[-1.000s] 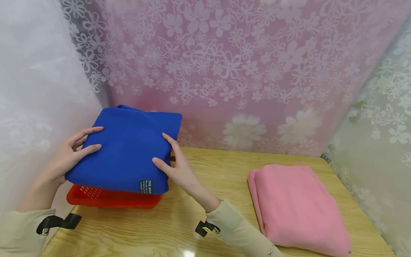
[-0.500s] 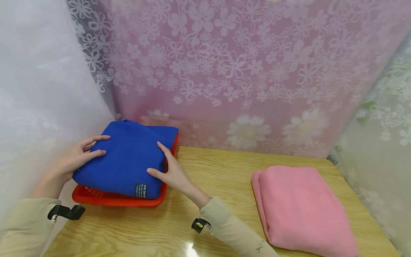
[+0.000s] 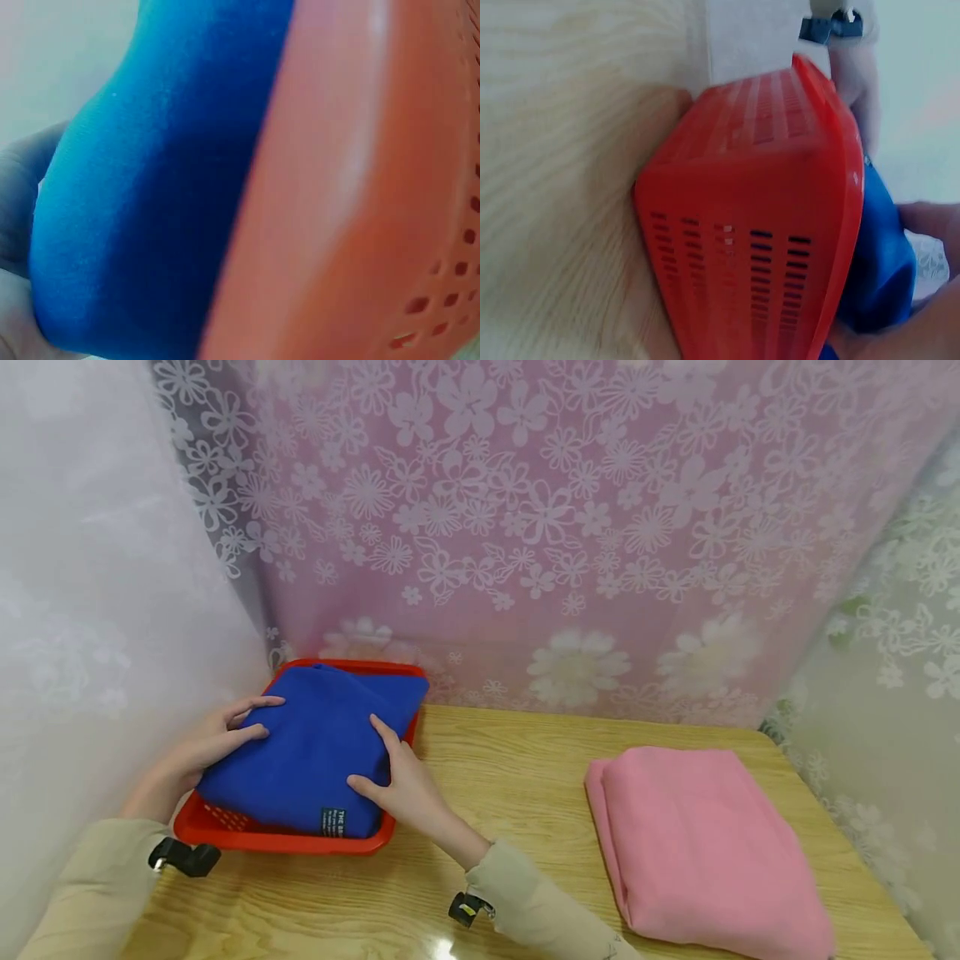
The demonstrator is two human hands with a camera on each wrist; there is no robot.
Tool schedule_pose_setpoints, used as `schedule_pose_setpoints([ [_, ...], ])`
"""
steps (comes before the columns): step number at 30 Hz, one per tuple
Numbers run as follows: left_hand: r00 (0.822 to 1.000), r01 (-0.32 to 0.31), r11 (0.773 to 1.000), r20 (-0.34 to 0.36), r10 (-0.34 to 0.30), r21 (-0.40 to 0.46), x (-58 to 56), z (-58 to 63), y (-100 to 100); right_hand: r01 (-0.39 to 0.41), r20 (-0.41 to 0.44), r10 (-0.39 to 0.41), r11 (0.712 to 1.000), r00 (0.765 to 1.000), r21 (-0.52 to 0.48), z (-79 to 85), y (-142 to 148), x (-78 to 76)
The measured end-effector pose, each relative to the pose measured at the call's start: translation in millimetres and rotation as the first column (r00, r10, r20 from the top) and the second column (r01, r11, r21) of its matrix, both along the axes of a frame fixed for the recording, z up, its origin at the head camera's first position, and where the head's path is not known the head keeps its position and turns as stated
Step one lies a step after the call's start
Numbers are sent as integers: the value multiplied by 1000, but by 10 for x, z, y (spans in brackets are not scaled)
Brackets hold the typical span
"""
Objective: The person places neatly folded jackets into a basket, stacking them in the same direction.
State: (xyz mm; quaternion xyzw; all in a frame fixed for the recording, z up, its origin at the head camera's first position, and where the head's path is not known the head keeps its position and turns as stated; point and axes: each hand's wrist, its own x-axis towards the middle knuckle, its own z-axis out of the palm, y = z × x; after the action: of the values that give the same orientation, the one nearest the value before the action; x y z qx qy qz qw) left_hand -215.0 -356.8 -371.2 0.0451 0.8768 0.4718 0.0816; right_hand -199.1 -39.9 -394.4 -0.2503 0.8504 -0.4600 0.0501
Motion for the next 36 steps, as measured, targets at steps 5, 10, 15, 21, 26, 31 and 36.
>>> schedule_pose_setpoints([
  [5, 999, 44, 999, -8, -44, 32, -29, -60, 65, 49, 5, -49, 999, 999, 11, 19, 8, 120],
  [10, 999, 47, 998, -14, -47, 35, -46, -95, 97, 43, -16, -42, 998, 999, 48, 60, 34, 80],
  [15, 1000, 13, 1000, -6, -13, 19, -40, -72, 109, 13, -30, -10, 997, 1000, 81, 80, 35, -63],
  [21, 1000, -13, 999, -17, 12, -48, -38, -64, 161, -32, 7, 31, 989, 999, 147, 18, 29, -136],
  [26, 999, -49, 996, -19, 48, -80, -34, -101, 223, -18, -10, 20, 984, 1000, 179, -10, 30, -105],
  [31, 998, -59, 994, -30, 56, -91, -22, -148, 262, 22, -84, -4, 978, 996, 207, -16, 48, -32],
  [36, 995, -45, 992, -96, 34, -120, -16, -173, 277, 154, -375, -37, 945, 926, 288, -31, 120, -61],
])
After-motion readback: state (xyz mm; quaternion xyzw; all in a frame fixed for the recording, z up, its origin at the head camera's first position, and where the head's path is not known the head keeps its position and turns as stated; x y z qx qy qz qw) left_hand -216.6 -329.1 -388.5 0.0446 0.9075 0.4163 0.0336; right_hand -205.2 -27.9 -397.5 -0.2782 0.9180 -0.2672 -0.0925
